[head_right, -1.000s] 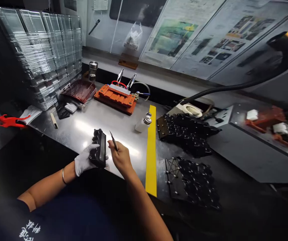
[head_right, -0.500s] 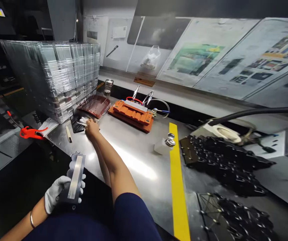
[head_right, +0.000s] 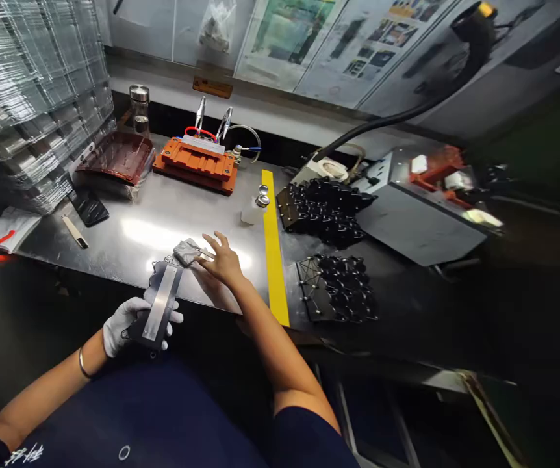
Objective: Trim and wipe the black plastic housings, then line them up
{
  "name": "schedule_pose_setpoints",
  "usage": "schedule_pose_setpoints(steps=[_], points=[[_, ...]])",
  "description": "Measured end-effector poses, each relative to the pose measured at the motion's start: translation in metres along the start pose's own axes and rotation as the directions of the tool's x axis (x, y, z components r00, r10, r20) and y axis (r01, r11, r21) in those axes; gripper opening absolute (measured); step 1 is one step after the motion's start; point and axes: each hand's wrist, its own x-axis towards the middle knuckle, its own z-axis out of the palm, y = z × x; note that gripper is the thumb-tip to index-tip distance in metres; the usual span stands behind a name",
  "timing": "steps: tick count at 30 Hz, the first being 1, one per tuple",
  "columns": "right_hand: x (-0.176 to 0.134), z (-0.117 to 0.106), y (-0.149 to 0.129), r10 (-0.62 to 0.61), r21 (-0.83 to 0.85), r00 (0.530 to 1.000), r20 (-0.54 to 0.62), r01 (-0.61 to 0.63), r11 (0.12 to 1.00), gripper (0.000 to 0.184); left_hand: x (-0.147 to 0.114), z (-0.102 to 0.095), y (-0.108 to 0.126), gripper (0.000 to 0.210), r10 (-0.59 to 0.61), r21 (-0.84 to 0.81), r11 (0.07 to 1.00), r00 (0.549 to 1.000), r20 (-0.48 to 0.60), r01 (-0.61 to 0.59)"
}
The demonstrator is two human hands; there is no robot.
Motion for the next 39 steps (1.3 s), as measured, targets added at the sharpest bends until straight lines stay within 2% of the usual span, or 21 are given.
schedule_pose_setpoints(steps=[1,4,8,11,13,15,18,21,22,24,26,29,34,39], points=[[0.002,0.003,0.005,-0.016,0.059,1.000,0.012,0.015,0.998,0.062,0.007,0.002,-0.005,0.043,-0.023,0.005,1.000,0.999,-0.025,0.023],[0.010,0.011,0.014,-0.153,0.232,0.984,0.091,0.128,0.964,0.055,0.021,0.004,-0.024,0.044,-0.027,-0.011,1.000,0.996,-0.080,0.026],[0.024,0.007,0.014,-0.309,0.297,0.949,0.068,0.276,0.914,0.060,0.023,0.003,-0.045,0.045,0.028,-0.017,0.999,0.995,-0.096,-0.030],[0.037,-0.001,0.005,-0.462,0.309,0.873,0.157,0.401,0.863,0.071,0.018,0.004,-0.053,0.046,0.042,0.029,0.999,0.994,-0.104,-0.040],[0.043,0.000,-0.001,-0.495,0.299,0.837,0.235,0.422,0.856,0.069,0.016,0.007,-0.055,0.047,0.043,0.052,0.998,0.992,-0.120,-0.037],[0.043,0.004,-0.003,-0.454,0.276,0.861,0.227,0.391,0.878,0.061,0.017,0.012,-0.053,0.046,0.058,0.064,0.997,0.988,-0.141,-0.049],[0.037,0.005,0.009,-0.327,0.240,0.939,0.108,0.294,0.925,0.056,0.027,0.021,-0.045,0.045,0.076,0.059,0.996,0.975,-0.208,-0.065],[0.042,-0.021,0.044,-0.107,0.196,0.992,-0.069,0.119,0.973,0.051,0.042,0.029,-0.035,0.052,0.043,0.025,0.999,0.962,-0.271,-0.037],[0.048,-0.036,0.060,-0.009,0.186,0.988,-0.152,0.038,0.982,0.050,0.048,0.031,-0.033,0.055,0.025,0.021,1.000,0.959,-0.282,-0.020],[0.064,-0.069,0.091,0.219,0.201,0.908,-0.357,-0.154,0.967,0.051,0.059,0.031,-0.029,0.062,-0.004,0.036,0.999,0.956,-0.294,0.016],[0.081,-0.096,0.117,0.304,0.207,0.869,-0.391,-0.239,0.949,0.049,0.068,0.029,-0.029,0.067,-0.028,0.060,0.997,0.955,-0.296,0.048],[0.098,-0.111,0.137,0.335,0.200,0.868,-0.368,-0.277,0.940,0.039,0.075,0.022,-0.032,0.074,-0.056,0.058,0.996,0.963,-0.265,0.074],[0.108,-0.104,0.134,0.355,0.183,0.869,-0.343,-0.309,0.933,0.031,0.077,0.010,-0.037,0.076,-0.068,0.015,0.997,0.974,-0.218,0.073],[0.101,-0.120,0.112,0.428,0.155,0.845,-0.320,-0.399,0.904,0.043,0.077,0.012,-0.038,0.079,-0.029,0.018,0.999,0.959,-0.283,0.036]])
